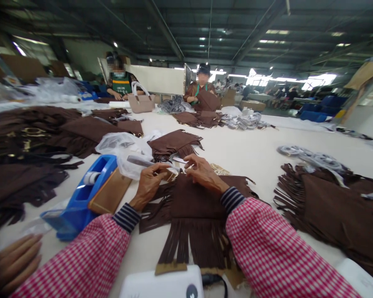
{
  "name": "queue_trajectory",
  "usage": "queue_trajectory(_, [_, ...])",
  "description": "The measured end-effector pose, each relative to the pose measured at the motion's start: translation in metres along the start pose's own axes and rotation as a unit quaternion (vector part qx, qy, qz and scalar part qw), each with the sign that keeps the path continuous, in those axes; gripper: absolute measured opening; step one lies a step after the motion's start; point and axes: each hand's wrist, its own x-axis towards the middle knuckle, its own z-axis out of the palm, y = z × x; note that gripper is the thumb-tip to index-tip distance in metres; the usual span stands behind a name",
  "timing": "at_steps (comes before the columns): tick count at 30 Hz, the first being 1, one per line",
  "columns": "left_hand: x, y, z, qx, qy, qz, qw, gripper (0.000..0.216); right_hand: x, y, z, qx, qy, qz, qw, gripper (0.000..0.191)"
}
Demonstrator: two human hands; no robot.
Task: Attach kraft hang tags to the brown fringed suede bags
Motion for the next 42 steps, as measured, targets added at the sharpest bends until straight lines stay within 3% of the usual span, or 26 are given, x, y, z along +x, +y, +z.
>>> queue_trajectory(3, [0.003, 0.003, -0.011, 0.079, 0.094, 0.032, 0.992, 0.024, -0.035, 0.008, -0.034, -0.058, 0.039, 0.028, 0.997, 0.032])
queue_trajectory(7, [0.009, 0.006, -0.030, 0.170, 0.222, 0.062, 0.958, 0.020, -0.093, 0.021, -0.086, -0.143, 0.115, 0.086, 0.979, 0.032])
queue_trajectory(9, [0.011, 0.011, -0.037, 0.210, 0.224, 0.067, 0.949, 0.025, -0.122, 0.025, -0.111, -0.192, 0.148, 0.105, 0.964, 0.034])
queue_trajectory(12, [0.006, 0.022, -0.039, 0.311, 0.208, 0.104, 0.922, 0.031, -0.156, 0.033, -0.142, -0.266, 0.132, 0.126, 0.946, 0.039])
queue_trajectory(15, [-0.009, 0.032, -0.028, 0.388, 0.139, 0.121, 0.903, 0.021, -0.173, 0.041, -0.156, -0.294, 0.093, 0.137, 0.941, 0.045])
queue_trajectory(19, [-0.033, 0.033, 0.000, 0.447, -0.093, 0.041, 0.889, 0.023, -0.168, 0.053, -0.151, -0.247, 0.076, 0.164, 0.952, 0.047])
queue_trajectory(21, [-0.038, 0.030, 0.013, 0.454, -0.143, 0.003, 0.880, 0.026, -0.159, 0.058, -0.145, -0.204, 0.093, 0.197, 0.954, 0.050])
queue_trajectory(24, [-0.034, 0.026, 0.025, 0.404, -0.137, -0.049, 0.903, 0.030, -0.146, 0.064, -0.138, -0.134, 0.114, 0.244, 0.954, 0.053])
queue_trajectory(28, [-0.018, 0.024, 0.032, 0.155, -0.120, -0.186, 0.963, 0.032, -0.134, 0.066, -0.133, -0.044, 0.110, 0.267, 0.956, 0.057])
queue_trajectory(30, [-0.011, 0.026, 0.035, 0.065, -0.126, -0.229, 0.963, 0.033, -0.131, 0.066, -0.132, -0.030, 0.108, 0.289, 0.951, 0.058])
queue_trajectory(34, [-0.006, 0.043, 0.041, -0.044, -0.111, -0.234, 0.965, 0.024, -0.129, 0.063, -0.135, -0.012, 0.107, 0.310, 0.945, 0.054])
queue_trajectory(37, [-0.009, 0.062, 0.046, -0.166, -0.117, -0.247, 0.947, 0.038, -0.135, 0.058, -0.141, 0.027, 0.132, 0.292, 0.947, 0.054])
queue_trajectory(42, [-0.023, 0.079, 0.062, -0.191, -0.109, -0.252, 0.942, 0.044, -0.167, 0.043, -0.157, 0.004, 0.141, 0.281, 0.949, 0.048])
